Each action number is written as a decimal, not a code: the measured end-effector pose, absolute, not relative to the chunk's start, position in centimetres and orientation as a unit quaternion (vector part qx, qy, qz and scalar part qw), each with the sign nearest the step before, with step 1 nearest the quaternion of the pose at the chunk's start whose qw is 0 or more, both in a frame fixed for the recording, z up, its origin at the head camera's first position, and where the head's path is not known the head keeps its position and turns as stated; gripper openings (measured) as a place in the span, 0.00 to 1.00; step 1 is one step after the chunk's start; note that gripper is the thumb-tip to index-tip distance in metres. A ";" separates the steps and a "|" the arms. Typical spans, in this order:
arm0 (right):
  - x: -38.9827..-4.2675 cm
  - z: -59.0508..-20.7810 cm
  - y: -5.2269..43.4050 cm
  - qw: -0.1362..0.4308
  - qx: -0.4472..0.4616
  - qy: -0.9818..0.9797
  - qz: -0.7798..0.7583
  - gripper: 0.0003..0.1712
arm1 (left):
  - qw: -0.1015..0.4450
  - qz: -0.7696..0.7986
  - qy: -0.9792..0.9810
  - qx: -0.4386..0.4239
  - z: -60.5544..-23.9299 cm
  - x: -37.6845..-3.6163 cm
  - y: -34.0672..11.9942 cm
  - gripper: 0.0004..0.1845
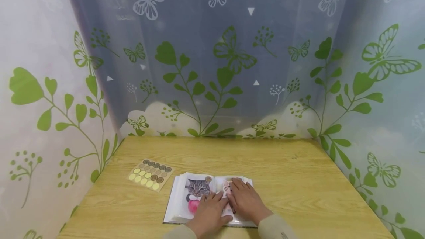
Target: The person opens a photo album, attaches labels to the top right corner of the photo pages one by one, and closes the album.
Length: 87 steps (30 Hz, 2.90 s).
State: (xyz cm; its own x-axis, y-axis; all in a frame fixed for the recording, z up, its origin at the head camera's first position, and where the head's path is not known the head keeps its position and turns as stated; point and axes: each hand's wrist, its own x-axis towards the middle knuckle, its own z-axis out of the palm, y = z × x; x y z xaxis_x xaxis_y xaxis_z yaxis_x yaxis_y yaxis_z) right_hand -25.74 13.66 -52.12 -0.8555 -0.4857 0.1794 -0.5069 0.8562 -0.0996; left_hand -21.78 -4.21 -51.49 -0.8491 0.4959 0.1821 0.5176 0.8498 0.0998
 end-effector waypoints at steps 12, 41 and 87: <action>-25.4 -52.6 15.2 0.131 0.259 -0.955 0.060 0.23 | 0.067 -0.085 -0.958 -0.264 -51.6 -21.9 -4.2 0.30; -27.5 -52.8 14.9 0.087 0.226 -0.966 0.091 0.29 | 0.047 -0.087 -0.961 -0.258 -51.5 -21.9 -4.2 0.32; -26.6 -52.2 16.3 0.067 0.182 -0.976 0.097 0.26 | 0.058 -0.091 -0.959 -0.264 -51.4 -22.1 -4.1 0.31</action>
